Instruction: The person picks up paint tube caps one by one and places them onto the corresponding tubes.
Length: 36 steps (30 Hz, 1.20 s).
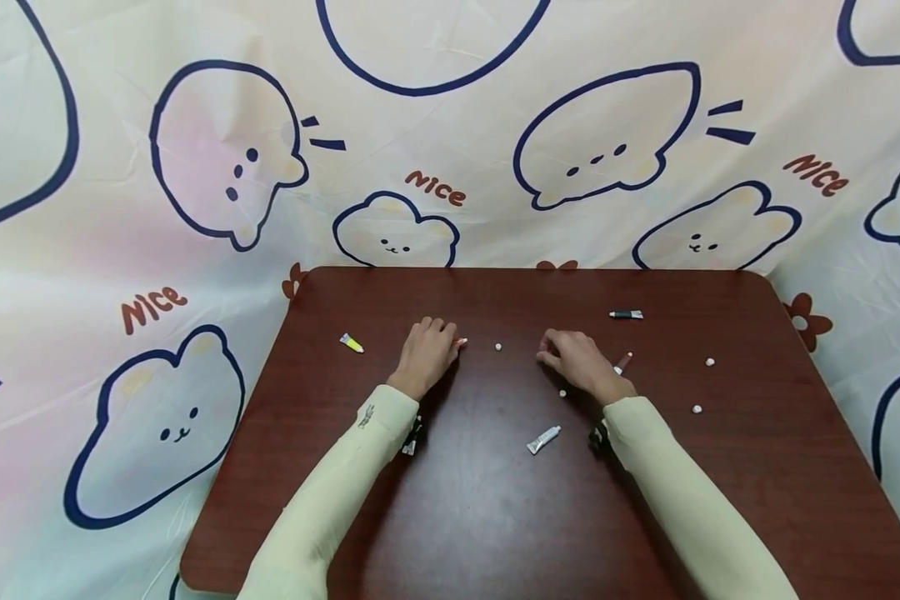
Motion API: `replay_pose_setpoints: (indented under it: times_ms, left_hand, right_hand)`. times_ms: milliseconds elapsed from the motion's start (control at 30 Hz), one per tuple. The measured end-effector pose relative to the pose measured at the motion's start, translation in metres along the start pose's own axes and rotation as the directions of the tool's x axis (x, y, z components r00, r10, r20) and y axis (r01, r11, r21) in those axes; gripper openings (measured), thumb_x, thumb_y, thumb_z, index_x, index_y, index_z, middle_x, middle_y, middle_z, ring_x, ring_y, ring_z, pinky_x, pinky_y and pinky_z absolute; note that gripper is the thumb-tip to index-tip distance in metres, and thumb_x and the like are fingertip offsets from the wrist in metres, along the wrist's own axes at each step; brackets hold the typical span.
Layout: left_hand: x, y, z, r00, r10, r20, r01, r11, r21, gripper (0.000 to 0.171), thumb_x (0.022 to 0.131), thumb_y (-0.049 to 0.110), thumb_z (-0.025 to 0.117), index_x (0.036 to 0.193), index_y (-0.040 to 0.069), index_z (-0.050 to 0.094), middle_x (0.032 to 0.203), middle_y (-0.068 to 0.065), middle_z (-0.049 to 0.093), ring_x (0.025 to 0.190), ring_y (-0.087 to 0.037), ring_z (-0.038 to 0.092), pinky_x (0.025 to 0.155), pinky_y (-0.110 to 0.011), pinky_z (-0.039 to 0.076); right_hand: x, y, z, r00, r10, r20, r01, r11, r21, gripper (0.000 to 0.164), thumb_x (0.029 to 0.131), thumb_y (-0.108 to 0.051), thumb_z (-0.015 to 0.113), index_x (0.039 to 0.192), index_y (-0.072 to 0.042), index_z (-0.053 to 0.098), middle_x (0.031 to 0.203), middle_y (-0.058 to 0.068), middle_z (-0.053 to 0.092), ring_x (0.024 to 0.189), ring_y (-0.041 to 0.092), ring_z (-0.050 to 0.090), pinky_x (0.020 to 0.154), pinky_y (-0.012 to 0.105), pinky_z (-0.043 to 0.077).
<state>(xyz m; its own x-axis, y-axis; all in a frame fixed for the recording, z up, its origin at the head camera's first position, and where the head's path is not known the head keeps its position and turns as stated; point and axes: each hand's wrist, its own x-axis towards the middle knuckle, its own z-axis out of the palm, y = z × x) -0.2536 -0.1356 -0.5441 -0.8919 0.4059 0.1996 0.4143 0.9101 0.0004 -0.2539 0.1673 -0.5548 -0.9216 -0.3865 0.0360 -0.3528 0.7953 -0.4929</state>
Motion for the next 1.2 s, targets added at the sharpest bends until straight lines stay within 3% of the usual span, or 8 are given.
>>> replay_pose_setpoints:
  times_ms: [233, 567, 1200]
  left_hand:
    - [0.0, 0.004, -0.005, 0.999, -0.006, 0.032, 0.008, 0.999, -0.041, 0.021, 0.109, 0.026, 0.069, 0.114, 0.006, 0.072, 0.109, -0.014, 0.075, 0.103, -0.033, 0.066, 0.09, -0.046, 0.056]
    - [-0.003, 0.01, -0.007, 0.996, 0.061, -0.067, -0.064, 0.996, -0.055, 0.014, 0.104, 0.02, 0.075, 0.106, 0.006, 0.072, 0.099, -0.012, 0.074, 0.093, -0.032, 0.069, 0.081, -0.044, 0.057]
    - [-0.008, 0.017, -0.018, 0.992, 0.107, -0.061, -0.114, 0.985, -0.13, 0.016, 0.105, 0.022, 0.074, 0.107, 0.007, 0.072, 0.096, -0.01, 0.071, 0.089, -0.029, 0.066, 0.082, -0.045, 0.057]
  right_hand:
    - [-0.003, 0.005, -0.002, 1.0, 0.01, -0.011, -0.01, 0.999, 0.04, 0.009, 0.104, -0.018, 0.075, 0.106, -0.009, 0.073, 0.093, 0.006, 0.077, 0.084, 0.021, 0.071, 0.081, 0.046, 0.059]
    - [-0.009, 0.01, -0.004, 1.0, 0.021, -0.006, -0.021, 0.998, 0.059, 0.01, 0.104, -0.018, 0.075, 0.106, -0.009, 0.073, 0.093, 0.005, 0.076, 0.085, 0.021, 0.07, 0.081, 0.045, 0.058]
    - [-0.023, 0.008, -0.013, 0.999, 0.033, 0.026, -0.035, 0.995, 0.093, 0.008, 0.104, -0.015, 0.074, 0.109, -0.009, 0.075, 0.091, 0.002, 0.075, 0.08, 0.015, 0.067, 0.077, 0.039, 0.056]
